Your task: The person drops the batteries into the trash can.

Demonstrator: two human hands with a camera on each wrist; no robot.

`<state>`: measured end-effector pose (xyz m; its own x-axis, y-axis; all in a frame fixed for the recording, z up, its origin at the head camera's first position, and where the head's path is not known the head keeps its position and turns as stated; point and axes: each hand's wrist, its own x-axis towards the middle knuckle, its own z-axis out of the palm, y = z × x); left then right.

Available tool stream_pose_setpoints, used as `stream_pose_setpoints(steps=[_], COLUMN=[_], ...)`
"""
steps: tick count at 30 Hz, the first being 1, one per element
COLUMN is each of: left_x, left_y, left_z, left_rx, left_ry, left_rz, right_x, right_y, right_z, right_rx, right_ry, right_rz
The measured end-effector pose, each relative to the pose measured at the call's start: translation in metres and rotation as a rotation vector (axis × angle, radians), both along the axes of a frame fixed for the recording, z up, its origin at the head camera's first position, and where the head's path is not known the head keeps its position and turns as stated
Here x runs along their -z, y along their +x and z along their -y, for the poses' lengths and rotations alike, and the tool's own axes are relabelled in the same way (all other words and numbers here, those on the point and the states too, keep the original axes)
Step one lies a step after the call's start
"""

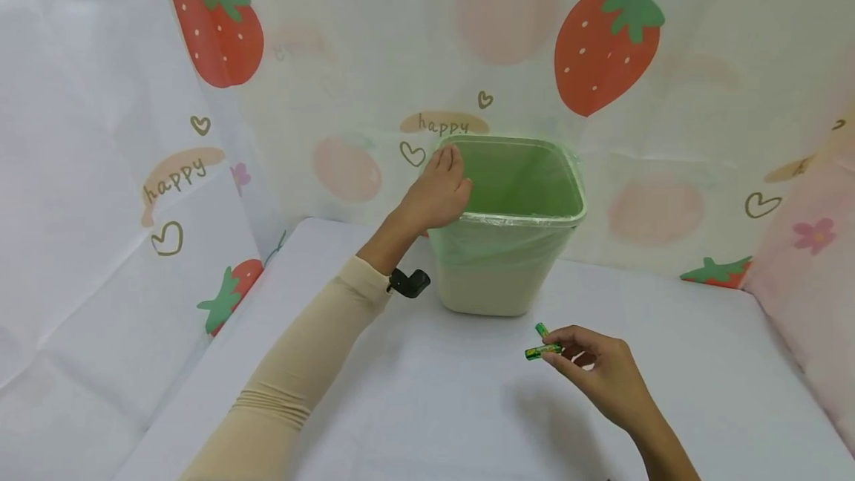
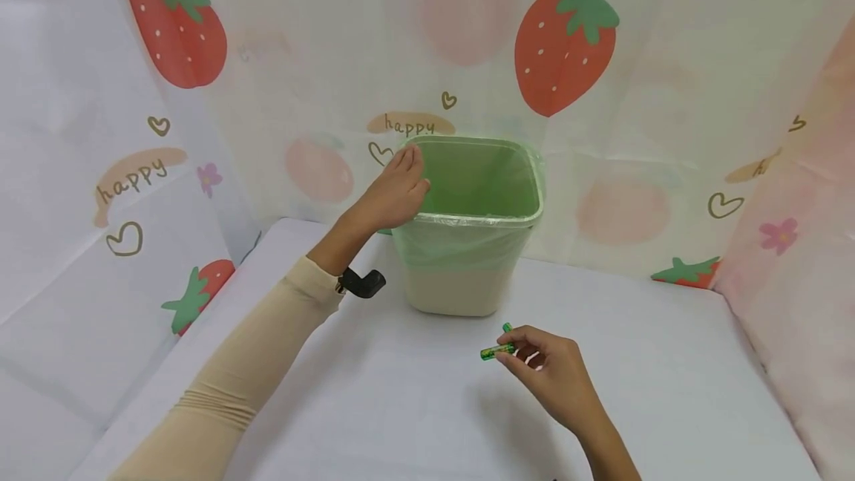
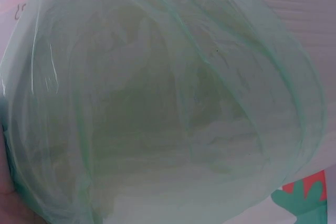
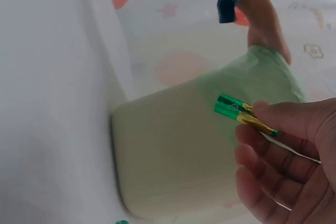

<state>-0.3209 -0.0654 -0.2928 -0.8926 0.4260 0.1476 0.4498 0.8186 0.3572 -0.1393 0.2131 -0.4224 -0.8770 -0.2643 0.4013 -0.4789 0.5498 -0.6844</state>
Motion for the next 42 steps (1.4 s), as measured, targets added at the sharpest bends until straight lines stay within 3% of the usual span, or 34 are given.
stream_pose_setpoints(steps=[8, 18, 27, 35, 42], left_x=[-0.001, -0.001, -0.001, -0.003, -0.002], left_y=[0.002, 0.003, 0.001, 0.0, 0.0], left_z=[-0.001, -0.001, -0.002, -0.001, -0.002], left_rx=[-0.006, 0.0, 0.001, 0.018, 0.011], left_ry=[-0.008, -0.017, -0.022, -0.048, -0.036], left_rz=[0.005, 0.007, -0.008, -0.011, 0.002], right_x=[-0.027, -0.049, -0.081, -0.115, -0.139], right_y=[-0.003, -0.011, -0.022, -0.036, -0.055], right_z=[0.002, 0.006, 0.009, 0.01, 0.011], right_rx=[-0.007, -0.048, -0.094, -0.135, -0.104], right_ry=[0.013, 0.067, 0.113, 0.134, 0.105], right_rz=[-0.051, -0.135, -0.205, -0.281, -0.281])
